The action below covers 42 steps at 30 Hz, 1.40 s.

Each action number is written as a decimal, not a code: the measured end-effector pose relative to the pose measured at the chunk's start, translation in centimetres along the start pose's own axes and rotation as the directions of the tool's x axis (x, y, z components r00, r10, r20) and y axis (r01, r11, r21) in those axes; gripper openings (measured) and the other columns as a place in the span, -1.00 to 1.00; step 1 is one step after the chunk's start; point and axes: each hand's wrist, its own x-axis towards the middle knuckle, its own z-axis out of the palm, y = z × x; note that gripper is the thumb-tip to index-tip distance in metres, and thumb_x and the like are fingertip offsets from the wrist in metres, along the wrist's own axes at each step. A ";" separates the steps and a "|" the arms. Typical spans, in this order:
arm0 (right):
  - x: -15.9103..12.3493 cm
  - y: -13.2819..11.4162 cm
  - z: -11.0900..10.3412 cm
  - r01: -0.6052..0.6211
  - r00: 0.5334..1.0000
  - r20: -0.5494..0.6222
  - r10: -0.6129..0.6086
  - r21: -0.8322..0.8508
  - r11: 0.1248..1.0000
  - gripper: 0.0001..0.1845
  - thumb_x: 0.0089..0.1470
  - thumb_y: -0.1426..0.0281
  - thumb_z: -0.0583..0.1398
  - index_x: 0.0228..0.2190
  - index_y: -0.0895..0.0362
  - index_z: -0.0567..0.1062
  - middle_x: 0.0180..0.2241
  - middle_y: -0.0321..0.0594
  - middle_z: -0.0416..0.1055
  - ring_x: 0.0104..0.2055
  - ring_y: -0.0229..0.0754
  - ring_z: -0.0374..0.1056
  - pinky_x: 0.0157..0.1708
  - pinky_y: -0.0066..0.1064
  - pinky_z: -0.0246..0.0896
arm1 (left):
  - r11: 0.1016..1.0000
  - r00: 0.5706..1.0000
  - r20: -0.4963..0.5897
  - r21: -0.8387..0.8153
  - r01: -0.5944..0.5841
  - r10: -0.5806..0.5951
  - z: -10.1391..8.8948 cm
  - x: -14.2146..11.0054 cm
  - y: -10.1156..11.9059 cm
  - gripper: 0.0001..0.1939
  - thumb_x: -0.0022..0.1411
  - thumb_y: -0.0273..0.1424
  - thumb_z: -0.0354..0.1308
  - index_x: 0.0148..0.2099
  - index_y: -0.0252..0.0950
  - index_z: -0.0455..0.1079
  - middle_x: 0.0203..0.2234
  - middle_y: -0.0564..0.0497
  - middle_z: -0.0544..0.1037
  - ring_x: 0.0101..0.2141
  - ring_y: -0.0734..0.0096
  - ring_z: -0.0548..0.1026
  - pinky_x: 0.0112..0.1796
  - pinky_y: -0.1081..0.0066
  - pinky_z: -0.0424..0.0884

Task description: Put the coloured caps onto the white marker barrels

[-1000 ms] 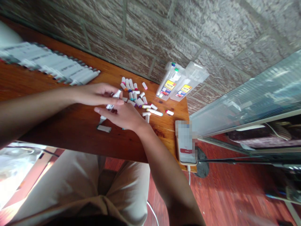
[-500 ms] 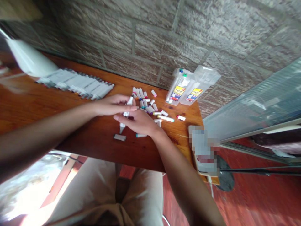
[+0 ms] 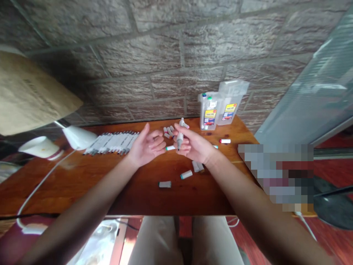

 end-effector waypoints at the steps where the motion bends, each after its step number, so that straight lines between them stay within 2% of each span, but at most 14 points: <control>1: 0.1 0.1 -0.1 0.004 1.000 0.004 -0.004 0.012 1.000 -0.49 -0.03 0.14 0.43 -0.52 0.14 0.26 -0.69 -0.57 -0.11 -0.66 -0.47 -0.31 -0.70 -0.60 -0.35 | 1.000 1.000 -0.008 -0.030 -0.003 0.003 0.1 0.0 0.1 -0.39 0.36 0.12 0.04 -0.32 -0.34 0.56 -0.72 0.18 0.07 -0.66 0.57 0.13 -0.51 0.51 0.29; 5: 0.7 1.0 -0.2 -0.007 1.000 0.025 0.008 -0.016 1.000 -0.47 0.00 0.11 0.41 -0.54 0.12 0.22 -0.71 -0.56 -0.07 -0.67 -0.46 -0.23 -0.70 -0.59 -0.29 | 0.991 0.994 -0.066 -0.095 -0.093 0.087 0.6 -0.2 0.3 -0.31 0.38 0.17 -0.06 -0.38 -0.33 0.54 -0.72 0.19 0.00 -0.67 0.59 0.09 -0.56 0.53 0.18; 10: 1.2 1.7 -0.3 -0.068 0.997 -0.032 0.066 -0.057 0.996 -0.47 -0.02 0.14 0.42 -0.54 0.12 0.21 -0.74 -0.59 -0.03 -0.69 -0.48 -0.22 -0.71 -0.60 -0.30 | 0.986 0.983 -0.117 -0.075 -0.152 0.142 0.9 -0.2 0.4 -0.30 0.38 0.17 -0.09 -0.45 -0.31 0.46 -0.72 0.18 -0.03 -0.66 0.57 0.04 -0.56 0.51 0.15; 15: 1.3 1.8 -0.4 -0.064 0.998 -0.021 0.062 -0.079 0.995 -0.53 0.00 0.19 0.40 -0.52 0.13 0.24 -0.74 -0.59 0.01 -0.71 -0.49 -0.23 -0.71 -0.61 -0.33 | 0.970 0.959 -0.168 -0.041 -0.240 0.230 0.6 -0.3 0.6 -0.23 0.25 0.32 -0.12 -0.46 -0.28 0.45 -0.71 0.15 0.02 -0.63 0.53 0.06 -0.54 0.46 0.19; 20: 0.8 1.4 -0.2 -0.090 0.992 0.069 0.102 -0.164 0.982 -0.60 0.09 0.18 0.34 -0.49 0.13 0.29 -0.75 -0.60 -0.01 -0.72 -0.48 -0.28 -0.72 -0.60 -0.36 | 0.960 0.947 -0.161 0.014 -0.281 0.280 0.4 -0.4 0.8 -0.15 0.19 0.40 -0.23 -0.48 -0.27 0.42 -0.72 0.13 0.05 -0.63 0.50 0.10 -0.53 0.43 0.21; 23: 0.6 1.3 -0.1 -0.082 0.980 0.161 0.116 -0.204 0.975 -0.62 0.10 0.15 0.32 -0.47 0.14 0.33 -0.75 -0.59 -0.01 -0.72 -0.46 -0.26 -0.72 -0.59 -0.32 | 0.955 0.959 -0.094 0.156 -0.251 0.267 0.2 0.0 0.4 -0.14 0.24 0.37 -0.26 -0.54 -0.29 0.37 -0.73 0.11 0.10 -0.64 0.51 0.14 -0.52 0.44 0.21; 25: 0.5 1.5 0.1 -0.051 0.982 0.169 0.089 -0.214 0.976 -0.59 0.07 0.13 0.34 -0.49 0.14 0.33 -0.75 -0.59 -0.01 -0.71 -0.47 -0.23 -0.70 -0.58 -0.28 | 0.943 0.970 -0.085 0.267 -0.199 0.229 0.0 0.4 -0.3 -0.18 0.30 0.31 -0.20 -0.57 -0.30 0.34 -0.74 0.09 0.14 -0.65 0.53 0.16 -0.53 0.45 0.20; 27: 0.4 1.7 0.3 -0.024 0.988 0.144 0.059 -0.237 0.971 -0.55 0.01 0.11 0.38 -0.51 0.16 0.32 -0.74 -0.59 -0.01 -0.71 -0.48 -0.23 -0.69 -0.58 -0.28 | 0.925 0.974 -0.097 0.343 -0.161 0.205 -0.2 0.6 -1.1 -0.28 0.31 0.23 -0.01 -0.56 -0.31 0.32 -0.75 0.11 0.17 -0.66 0.55 0.17 -0.53 0.47 0.20; 30: 0.3 2.1 0.7 0.001 0.992 0.124 0.036 -0.283 0.959 -0.47 -0.11 0.06 0.44 -0.54 0.17 0.33 -0.74 -0.58 0.00 -0.70 -0.50 -0.22 -0.69 -0.58 -0.32 | 0.912 0.987 -0.056 0.393 -0.114 0.148 -0.3 0.5 -2.1 -0.41 0.16 0.11 0.30 -0.53 -0.31 0.32 -0.74 0.14 0.21 -0.65 0.58 0.19 -0.53 0.49 0.20; 32: 0.3 2.3 0.8 0.013 0.991 0.134 0.029 -0.300 0.954 -0.40 -0.18 -0.01 0.46 -0.58 0.15 0.30 -0.75 -0.57 0.01 -0.70 -0.50 -0.19 -0.69 -0.58 -0.30 | 0.916 0.996 -0.012 0.393 -0.080 0.093 -0.1 0.3 -2.4 -0.44 0.04 0.06 0.42 -0.51 -0.32 0.32 -0.72 0.15 0.23 -0.65 0.59 0.20 -0.55 0.49 0.18; 36: 0.5 2.7 0.4 0.010 0.979 0.194 0.060 -0.339 0.941 -0.29 -0.20 -0.16 0.41 -0.65 0.13 0.22 -0.75 -0.52 0.05 -0.70 -0.48 -0.13 -0.70 -0.56 -0.25 | 0.909 0.998 0.008 0.412 -0.065 0.068 0.3 0.0 -2.5 -0.45 -0.06 0.02 0.48 -0.49 -0.32 0.33 -0.69 0.15 0.26 -0.65 0.59 0.19 -0.56 0.49 0.17; 42: 0.6 3.0 0.3 0.017 0.976 0.207 0.070 -0.390 0.921 -0.30 -0.17 -0.21 0.37 -0.58 0.17 0.33 -0.71 -0.51 0.08 -0.68 -0.49 -0.13 -0.69 -0.56 -0.32 | 0.833 0.995 0.026 0.545 -0.093 0.095 -0.3 0.0 -2.5 -0.41 0.01 0.11 0.39 -0.52 -0.32 0.33 -0.70 0.12 0.27 -0.63 0.54 0.24 -0.55 0.48 0.16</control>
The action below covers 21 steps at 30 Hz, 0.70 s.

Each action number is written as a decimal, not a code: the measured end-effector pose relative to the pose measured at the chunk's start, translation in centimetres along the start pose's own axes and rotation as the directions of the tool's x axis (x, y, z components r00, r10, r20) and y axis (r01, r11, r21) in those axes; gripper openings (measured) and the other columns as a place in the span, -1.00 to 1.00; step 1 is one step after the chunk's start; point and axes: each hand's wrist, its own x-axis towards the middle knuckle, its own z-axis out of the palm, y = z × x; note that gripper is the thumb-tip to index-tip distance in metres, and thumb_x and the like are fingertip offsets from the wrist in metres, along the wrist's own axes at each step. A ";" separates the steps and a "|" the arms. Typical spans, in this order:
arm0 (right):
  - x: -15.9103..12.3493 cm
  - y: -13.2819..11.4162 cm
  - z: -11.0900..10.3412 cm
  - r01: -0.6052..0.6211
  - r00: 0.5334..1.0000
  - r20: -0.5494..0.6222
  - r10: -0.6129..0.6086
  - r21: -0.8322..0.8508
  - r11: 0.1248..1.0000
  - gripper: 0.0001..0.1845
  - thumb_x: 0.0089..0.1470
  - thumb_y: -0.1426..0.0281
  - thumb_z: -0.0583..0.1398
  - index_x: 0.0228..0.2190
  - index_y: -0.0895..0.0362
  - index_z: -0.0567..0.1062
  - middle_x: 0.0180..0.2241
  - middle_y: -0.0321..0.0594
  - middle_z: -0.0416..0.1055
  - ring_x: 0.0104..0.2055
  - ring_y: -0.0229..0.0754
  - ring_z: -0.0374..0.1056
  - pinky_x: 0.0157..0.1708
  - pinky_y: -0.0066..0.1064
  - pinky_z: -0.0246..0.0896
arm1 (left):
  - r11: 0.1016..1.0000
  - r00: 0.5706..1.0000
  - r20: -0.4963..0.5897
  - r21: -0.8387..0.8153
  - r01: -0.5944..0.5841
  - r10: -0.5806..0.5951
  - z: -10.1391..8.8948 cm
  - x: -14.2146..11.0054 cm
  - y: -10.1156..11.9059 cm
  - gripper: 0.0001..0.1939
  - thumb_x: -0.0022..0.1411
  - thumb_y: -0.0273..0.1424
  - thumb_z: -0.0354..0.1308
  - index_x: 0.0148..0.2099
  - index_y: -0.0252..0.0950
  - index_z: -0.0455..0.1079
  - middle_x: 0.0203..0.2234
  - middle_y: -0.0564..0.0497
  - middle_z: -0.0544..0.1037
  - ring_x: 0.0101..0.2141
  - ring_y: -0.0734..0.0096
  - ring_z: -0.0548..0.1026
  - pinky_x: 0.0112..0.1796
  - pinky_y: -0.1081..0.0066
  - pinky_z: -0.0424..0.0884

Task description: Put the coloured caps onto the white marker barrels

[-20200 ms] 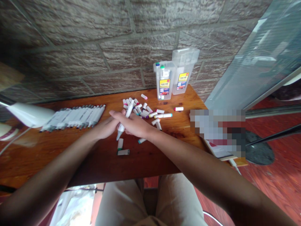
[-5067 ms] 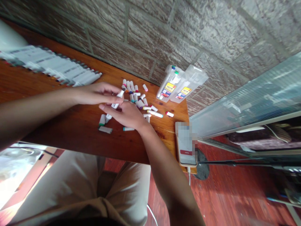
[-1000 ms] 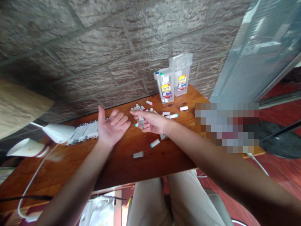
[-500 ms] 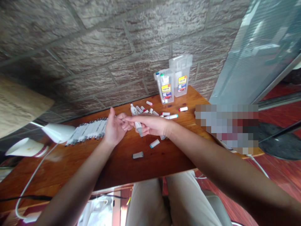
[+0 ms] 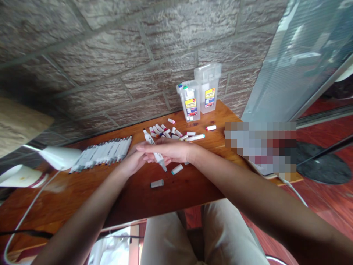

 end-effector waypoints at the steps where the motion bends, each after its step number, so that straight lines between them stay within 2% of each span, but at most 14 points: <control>1: 0.0 -0.1 0.1 0.001 1.000 0.000 -0.001 -0.004 1.000 -0.29 -0.19 -0.22 0.37 -0.58 0.18 0.33 -0.71 -0.51 0.07 -0.68 -0.50 -0.14 -0.70 -0.56 -0.33 | 1.000 1.000 -0.001 0.023 -0.003 0.003 -0.1 0.0 -0.1 -0.41 0.03 0.12 0.37 -0.52 -0.32 0.33 -0.70 0.12 0.27 -0.62 0.54 0.24 -0.55 0.47 0.16; 5: -0.1 -0.4 0.2 0.008 1.000 -0.013 -0.008 -0.003 1.000 -0.32 -0.18 -0.17 0.40 -0.57 0.19 0.35 -0.71 -0.51 0.07 -0.69 -0.51 -0.16 -0.70 -0.57 -0.35 | 0.996 1.000 0.005 0.084 -0.021 0.021 -0.4 0.0 -0.1 -0.40 0.08 0.14 0.33 -0.52 -0.31 0.33 -0.70 0.11 0.26 -0.62 0.52 0.23 -0.55 0.47 0.11; 12: 0.1 -0.1 0.0 -0.023 0.999 -0.027 0.022 -0.008 1.000 -0.31 -0.17 -0.19 0.38 -0.53 0.20 0.38 -0.64 -0.46 0.15 -0.65 -0.50 -0.11 -0.69 -0.58 -0.31 | 0.998 1.000 0.008 0.063 -0.024 0.023 -0.5 0.1 -0.5 -0.40 0.07 0.14 0.34 -0.52 -0.31 0.32 -0.69 0.11 0.29 -0.61 0.54 0.23 -0.54 0.48 0.15; 16: 0.0 -0.3 0.3 -0.019 0.999 -0.027 0.019 -0.004 1.000 -0.31 -0.20 -0.18 0.39 -0.55 0.19 0.35 -0.69 -0.52 0.09 -0.66 -0.50 -0.16 -0.70 -0.57 -0.33 | 0.998 1.000 0.000 0.065 -0.010 0.010 -0.6 0.2 -0.6 -0.38 0.03 0.16 0.35 -0.51 -0.32 0.30 -0.70 0.14 0.27 -0.62 0.55 0.23 -0.54 0.49 0.15; 21: 0.0 -0.2 0.2 0.017 1.000 0.000 -0.017 -0.020 1.000 -0.32 -0.15 -0.15 0.39 -0.58 0.18 0.30 -0.69 -0.52 0.06 -0.68 -0.51 -0.15 -0.70 -0.59 -0.32 | 0.999 1.000 0.019 0.034 -0.013 0.013 -0.6 0.2 -0.6 -0.38 0.03 0.14 0.37 -0.52 -0.33 0.28 -0.69 0.15 0.27 -0.62 0.58 0.22 -0.54 0.52 0.18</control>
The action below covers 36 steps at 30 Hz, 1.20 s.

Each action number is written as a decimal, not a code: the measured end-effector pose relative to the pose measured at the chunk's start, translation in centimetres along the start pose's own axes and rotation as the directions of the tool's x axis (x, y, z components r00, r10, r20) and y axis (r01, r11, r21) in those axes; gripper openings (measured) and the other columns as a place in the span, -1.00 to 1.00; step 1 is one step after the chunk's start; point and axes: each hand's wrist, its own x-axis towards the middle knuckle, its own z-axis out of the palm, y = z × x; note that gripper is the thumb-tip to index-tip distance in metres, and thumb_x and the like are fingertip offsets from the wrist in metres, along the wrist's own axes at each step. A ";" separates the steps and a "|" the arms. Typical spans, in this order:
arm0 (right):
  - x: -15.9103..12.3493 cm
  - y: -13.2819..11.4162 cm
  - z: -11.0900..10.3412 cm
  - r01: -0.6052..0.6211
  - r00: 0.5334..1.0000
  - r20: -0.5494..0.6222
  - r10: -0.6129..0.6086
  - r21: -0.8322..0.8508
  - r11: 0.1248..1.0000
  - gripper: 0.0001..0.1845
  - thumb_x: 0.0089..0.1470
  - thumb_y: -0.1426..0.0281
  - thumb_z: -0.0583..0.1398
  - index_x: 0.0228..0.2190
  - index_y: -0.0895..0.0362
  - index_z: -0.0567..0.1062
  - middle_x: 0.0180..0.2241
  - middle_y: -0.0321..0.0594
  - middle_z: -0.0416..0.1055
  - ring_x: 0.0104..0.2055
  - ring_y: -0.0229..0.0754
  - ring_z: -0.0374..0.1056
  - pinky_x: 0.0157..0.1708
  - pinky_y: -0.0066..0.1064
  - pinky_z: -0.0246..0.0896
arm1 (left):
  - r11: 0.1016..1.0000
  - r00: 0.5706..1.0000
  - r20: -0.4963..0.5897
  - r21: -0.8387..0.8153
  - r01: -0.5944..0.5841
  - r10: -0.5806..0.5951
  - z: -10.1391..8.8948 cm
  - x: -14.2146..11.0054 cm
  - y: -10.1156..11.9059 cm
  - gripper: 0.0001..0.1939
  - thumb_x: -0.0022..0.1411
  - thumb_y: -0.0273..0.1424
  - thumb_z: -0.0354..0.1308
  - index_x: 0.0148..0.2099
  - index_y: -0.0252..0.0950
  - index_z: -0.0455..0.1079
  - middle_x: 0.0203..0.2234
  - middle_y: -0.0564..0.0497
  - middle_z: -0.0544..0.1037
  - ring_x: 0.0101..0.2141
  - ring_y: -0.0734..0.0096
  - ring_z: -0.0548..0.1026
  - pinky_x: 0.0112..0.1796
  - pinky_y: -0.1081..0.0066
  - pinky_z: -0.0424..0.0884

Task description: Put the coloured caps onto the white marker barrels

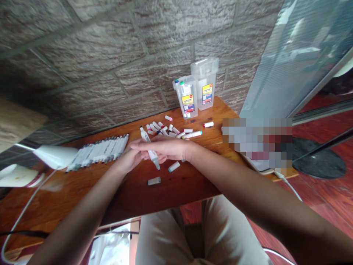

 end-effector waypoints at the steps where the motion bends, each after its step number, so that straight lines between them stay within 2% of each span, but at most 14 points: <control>1: 0.0 0.1 0.0 -0.002 1.000 0.001 0.002 -0.004 1.000 -0.32 -0.15 -0.16 0.38 -0.59 0.18 0.30 -0.69 -0.53 0.04 -0.68 -0.51 -0.15 -0.70 -0.59 -0.32 | 1.000 1.000 0.003 -0.001 -0.005 0.005 0.0 0.0 0.0 -0.38 0.04 0.13 0.36 -0.52 -0.33 0.29 -0.69 0.14 0.28 -0.62 0.58 0.22 -0.54 0.52 0.18; 5: 0.0 0.0 -0.1 -0.028 0.999 -0.018 0.028 -0.019 0.999 -0.31 -0.16 -0.19 0.37 -0.58 0.18 0.31 -0.72 -0.55 -0.03 -0.68 -0.50 -0.15 -0.69 -0.58 -0.29 | 1.000 1.000 0.005 -0.008 -0.024 0.024 -0.1 0.0 -0.1 -0.39 0.06 0.12 0.36 -0.51 -0.34 0.30 -0.68 0.12 0.30 -0.61 0.56 0.25 -0.54 0.51 0.20; 12: -0.2 -0.3 0.1 -0.073 0.995 -0.070 0.069 -0.064 0.995 -0.31 -0.12 -0.20 0.35 -0.56 0.16 0.29 -0.73 -0.55 -0.04 -0.68 -0.49 -0.15 -0.68 -0.58 -0.27 | 1.000 1.000 -0.005 -0.019 -0.007 0.006 -0.1 0.0 0.0 -0.37 0.02 0.13 0.38 -0.53 -0.33 0.28 -0.68 0.11 0.31 -0.61 0.56 0.25 -0.55 0.51 0.20; 17: 0.0 0.1 -0.1 -0.051 0.997 -0.070 0.044 -0.102 0.993 -0.32 -0.09 -0.19 0.34 -0.53 0.17 0.32 -0.71 -0.56 -0.09 -0.67 -0.49 -0.16 -0.69 -0.60 -0.25 | 1.000 1.000 -0.027 -0.002 0.002 -0.002 -0.1 0.1 -0.2 -0.40 0.03 0.12 0.38 -0.50 -0.33 0.31 -0.67 0.11 0.33 -0.61 0.55 0.26 -0.55 0.51 0.21; 27: -0.3 -0.2 -0.1 -0.063 0.993 -0.110 0.043 -0.187 0.980 -0.37 -0.03 -0.13 0.34 -0.52 0.20 0.37 -0.68 -0.48 0.06 -0.66 -0.49 -0.10 -0.69 -0.62 -0.23 | 0.992 1.000 -0.029 0.124 0.013 -0.010 -0.4 0.2 -0.5 -0.42 0.11 0.13 0.30 -0.46 -0.33 0.36 -0.64 0.07 0.39 -0.59 0.50 0.33 -0.54 0.49 0.24; 36: -0.4 -0.5 0.1 -0.102 0.985 -0.158 0.066 -0.228 0.968 -0.43 0.06 -0.06 0.31 -0.50 0.20 0.37 -0.68 -0.49 0.06 -0.65 -0.48 -0.09 -0.68 -0.63 -0.22 | 0.985 1.000 -0.021 0.172 0.002 0.002 -1.2 0.4 -1.1 -0.42 0.18 0.11 0.25 -0.49 -0.32 0.32 -0.62 0.06 0.40 -0.55 0.50 0.34 -0.50 0.49 0.29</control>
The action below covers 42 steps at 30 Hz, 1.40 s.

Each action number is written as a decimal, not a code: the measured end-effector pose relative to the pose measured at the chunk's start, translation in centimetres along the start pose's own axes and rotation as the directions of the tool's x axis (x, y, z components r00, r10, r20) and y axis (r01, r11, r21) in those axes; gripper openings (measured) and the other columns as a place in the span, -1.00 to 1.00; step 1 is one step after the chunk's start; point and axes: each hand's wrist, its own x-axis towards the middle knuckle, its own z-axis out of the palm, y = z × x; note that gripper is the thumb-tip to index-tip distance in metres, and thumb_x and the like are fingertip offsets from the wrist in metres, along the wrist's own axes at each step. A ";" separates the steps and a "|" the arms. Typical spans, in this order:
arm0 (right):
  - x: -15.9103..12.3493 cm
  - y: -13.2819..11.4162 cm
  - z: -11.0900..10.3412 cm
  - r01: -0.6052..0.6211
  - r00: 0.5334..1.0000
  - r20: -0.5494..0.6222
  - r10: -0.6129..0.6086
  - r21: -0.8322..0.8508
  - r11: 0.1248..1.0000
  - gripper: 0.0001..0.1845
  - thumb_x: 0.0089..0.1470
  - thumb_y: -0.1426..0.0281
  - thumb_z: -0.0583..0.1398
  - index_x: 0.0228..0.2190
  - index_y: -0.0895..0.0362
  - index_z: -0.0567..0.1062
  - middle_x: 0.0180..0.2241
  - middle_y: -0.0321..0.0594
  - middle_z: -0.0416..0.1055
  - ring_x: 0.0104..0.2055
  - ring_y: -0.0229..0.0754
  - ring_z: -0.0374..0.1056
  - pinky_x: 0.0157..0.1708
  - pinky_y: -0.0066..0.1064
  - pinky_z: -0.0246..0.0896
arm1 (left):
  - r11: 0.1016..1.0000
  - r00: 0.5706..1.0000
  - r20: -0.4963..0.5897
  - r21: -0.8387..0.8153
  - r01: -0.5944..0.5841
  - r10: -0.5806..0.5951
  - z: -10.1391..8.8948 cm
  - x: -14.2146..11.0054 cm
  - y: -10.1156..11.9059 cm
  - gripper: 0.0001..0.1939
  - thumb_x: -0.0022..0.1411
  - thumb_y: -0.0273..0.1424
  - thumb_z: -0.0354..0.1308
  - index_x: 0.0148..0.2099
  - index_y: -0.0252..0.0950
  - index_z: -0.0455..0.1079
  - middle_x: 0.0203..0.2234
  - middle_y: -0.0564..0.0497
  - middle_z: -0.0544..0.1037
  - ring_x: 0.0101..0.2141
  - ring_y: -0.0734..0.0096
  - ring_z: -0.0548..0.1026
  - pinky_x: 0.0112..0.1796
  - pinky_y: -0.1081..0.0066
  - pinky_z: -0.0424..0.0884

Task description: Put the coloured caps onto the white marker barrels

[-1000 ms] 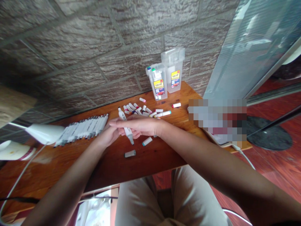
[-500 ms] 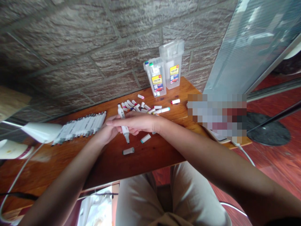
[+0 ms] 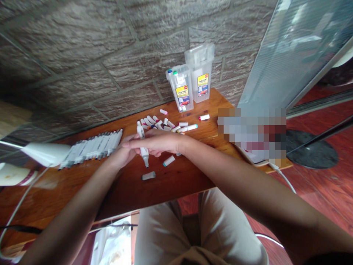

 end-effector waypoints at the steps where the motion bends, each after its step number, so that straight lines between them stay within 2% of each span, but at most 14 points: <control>1: 0.0 0.0 0.0 0.005 1.000 0.001 -0.005 -0.005 1.000 -0.43 0.06 -0.06 0.31 -0.50 0.20 0.38 -0.68 -0.48 0.06 -0.65 -0.47 -0.08 -0.68 -0.62 -0.22 | 1.000 1.000 0.003 0.001 -0.003 0.003 0.0 0.0 0.0 -0.42 0.18 0.11 0.25 -0.51 -0.32 0.30 -0.62 0.07 0.40 -0.55 0.50 0.34 -0.50 0.49 0.29; 12: 0.2 0.4 -0.3 0.034 0.999 -0.011 -0.034 -0.077 0.996 -0.41 0.04 -0.12 0.30 -0.47 0.20 0.44 -0.65 -0.45 0.10 -0.63 -0.44 -0.04 -0.67 -0.58 -0.15 | 0.999 1.000 0.000 -0.030 0.017 -0.017 0.3 -0.1 0.5 -0.34 0.12 0.15 0.28 -0.60 -0.31 0.20 -0.63 0.03 0.43 -0.57 0.49 0.37 -0.51 0.48 0.33; 16: 0.3 0.7 -0.5 0.057 0.998 -0.006 -0.058 -0.131 0.990 -0.38 0.04 -0.17 0.27 -0.44 0.19 0.45 -0.64 -0.44 0.12 -0.62 -0.42 0.00 -0.66 -0.56 -0.11 | 1.000 1.000 0.016 -0.010 0.020 -0.020 0.2 -0.1 0.4 -0.31 0.11 0.22 0.24 -0.60 -0.31 0.22 -0.62 0.02 0.44 -0.57 0.48 0.38 -0.50 0.46 0.34; 20: 0.3 0.9 -0.8 0.066 0.998 0.001 -0.067 -0.214 0.975 -0.35 0.04 -0.20 0.24 -0.39 0.19 0.49 -0.61 -0.40 0.20 -0.61 -0.41 0.05 -0.64 -0.54 -0.06 | 0.999 1.000 0.021 0.033 0.005 -0.005 -0.1 0.0 0.1 -0.31 0.14 0.20 0.21 -0.61 -0.30 0.21 -0.63 0.03 0.42 -0.55 0.46 0.38 -0.49 0.47 0.33; 24: 0.0 0.8 -1.0 0.096 0.995 0.018 -0.094 -0.290 0.952 -0.35 0.09 -0.20 0.20 -0.38 0.19 0.50 -0.59 -0.38 0.25 -0.60 -0.41 0.10 -0.63 -0.54 -0.05 | 0.997 0.999 0.039 0.083 0.008 -0.011 -0.1 -0.1 0.4 -0.37 0.17 0.18 0.21 -0.52 -0.32 0.31 -0.57 0.02 0.48 -0.51 0.44 0.41 -0.44 0.46 0.35; 29: -0.4 0.6 -0.9 0.101 0.995 0.031 -0.097 -0.392 0.914 -0.36 0.08 -0.20 0.19 -0.39 0.18 0.50 -0.62 -0.40 0.23 -0.59 -0.38 0.14 -0.61 -0.53 -0.03 | 0.989 0.997 0.074 0.147 0.020 -0.031 0.3 -0.4 1.9 -0.37 0.16 0.19 0.20 -0.48 -0.34 0.40 -0.59 -0.01 0.50 -0.54 0.40 0.43 -0.49 0.45 0.31; 33: -0.4 0.7 -0.7 0.145 0.989 0.076 -0.125 -0.382 0.913 -0.42 0.10 -0.14 0.23 -0.33 0.17 0.54 -0.56 -0.37 0.33 -0.54 -0.37 0.18 -0.56 -0.52 0.03 | 0.977 0.992 0.122 0.213 0.002 -0.028 0.3 -0.7 2.6 -0.39 0.19 0.18 0.20 -0.39 -0.35 0.49 -0.58 0.00 0.51 -0.51 0.39 0.45 -0.46 0.46 0.32; 38: -0.4 0.7 -0.7 0.187 0.982 0.055 -0.179 -0.354 0.916 -0.52 0.05 -0.01 0.34 -0.30 0.18 0.59 -0.53 -0.33 0.40 -0.44 -0.31 0.25 -0.46 -0.51 0.11 | 0.969 0.992 0.124 0.248 -0.008 -0.024 -0.1 -0.7 2.4 -0.40 0.17 0.17 0.21 -0.41 -0.34 0.49 -0.58 0.01 0.52 -0.51 0.40 0.43 -0.47 0.47 0.30; 42: -0.4 0.7 -0.7 0.196 0.981 0.064 -0.186 -0.359 0.912 -0.52 0.06 -0.02 0.33 -0.31 0.18 0.59 -0.51 -0.33 0.42 -0.44 -0.31 0.26 -0.44 -0.51 0.12 | 0.964 0.990 0.139 0.265 -0.003 -0.035 -0.1 -0.7 2.4 -0.39 0.19 0.18 0.19 -0.39 -0.34 0.49 -0.58 0.00 0.52 -0.52 0.40 0.44 -0.49 0.48 0.30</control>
